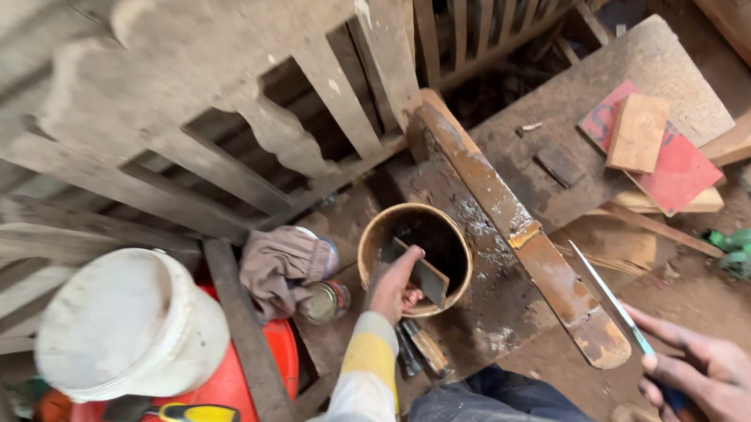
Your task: The person sharpens a metal blade by dipping it into a container of dark liquid and then rubbing it against a whetstone held in their hand.
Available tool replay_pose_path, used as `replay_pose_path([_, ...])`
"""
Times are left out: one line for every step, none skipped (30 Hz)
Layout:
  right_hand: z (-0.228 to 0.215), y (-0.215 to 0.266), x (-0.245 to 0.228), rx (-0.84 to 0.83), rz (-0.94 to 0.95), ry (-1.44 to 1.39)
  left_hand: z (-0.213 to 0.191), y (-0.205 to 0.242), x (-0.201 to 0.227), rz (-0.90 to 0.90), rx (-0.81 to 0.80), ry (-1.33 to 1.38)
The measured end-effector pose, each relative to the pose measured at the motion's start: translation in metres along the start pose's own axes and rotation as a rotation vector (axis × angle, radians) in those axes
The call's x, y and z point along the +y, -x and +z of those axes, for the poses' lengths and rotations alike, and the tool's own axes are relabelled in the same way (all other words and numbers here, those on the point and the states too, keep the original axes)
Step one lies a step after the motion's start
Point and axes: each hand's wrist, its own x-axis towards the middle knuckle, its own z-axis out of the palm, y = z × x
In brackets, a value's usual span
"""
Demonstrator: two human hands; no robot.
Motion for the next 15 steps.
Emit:
replay_pose_path([0.001,0.002,-0.01,-0.039,-0.018,0.01,-0.001,0.012,0.004,0.005,-0.01,0.03])
replay_pose_path([0.004,0.004,-0.021,-0.076,-0.036,0.021,-0.001,0.022,0.007,0.009,-0.023,0.061])
replay_pose_path([0.011,0.007,-0.032,-0.072,-0.053,0.046,-0.001,0.03,0.012,-0.005,-0.022,0.074])
replay_pose_path([0.017,0.011,-0.044,-0.067,-0.067,0.072,-0.001,0.037,0.015,-0.021,-0.022,0.09])
replay_pose_path([0.025,0.014,-0.057,-0.062,-0.081,0.098,0.0,0.041,0.018,-0.038,-0.022,0.106])
replay_pose_path([0.033,0.019,-0.07,-0.008,-0.048,0.092,0.001,0.044,0.02,-0.026,-0.046,0.13])
replay_pose_path([0.042,0.022,-0.081,0.046,-0.015,0.086,0.004,0.045,0.022,-0.013,-0.07,0.155])
replay_pose_path([0.05,0.028,-0.091,0.1,0.026,0.081,0.007,0.047,0.021,-0.009,-0.095,0.182])
replay_pose_path([0.056,0.033,-0.1,0.104,0.021,0.085,0.009,0.048,0.02,0.039,-0.113,0.198])
replay_pose_path([0.059,0.039,-0.106,0.111,0.016,0.086,0.014,0.05,0.02,0.087,-0.134,0.211])
replay_pose_path([0.061,0.043,-0.112,0.118,0.011,0.088,0.019,0.053,0.021,0.134,-0.154,0.225])
replay_pose_path([0.06,0.048,-0.115,0.126,0.006,0.11,0.027,0.059,0.022,0.19,-0.145,0.23])
replay_pose_path([0.057,0.052,-0.118,0.135,0.002,0.132,0.037,0.066,0.023,0.246,-0.136,0.236])
replay_pose_path([0.054,0.055,-0.12,0.143,-0.002,0.155,0.047,0.074,0.026,0.302,-0.127,0.243])
replay_pose_path([0.051,0.056,-0.119,0.17,-0.002,0.146,0.059,0.085,0.028,0.358,-0.145,0.245])
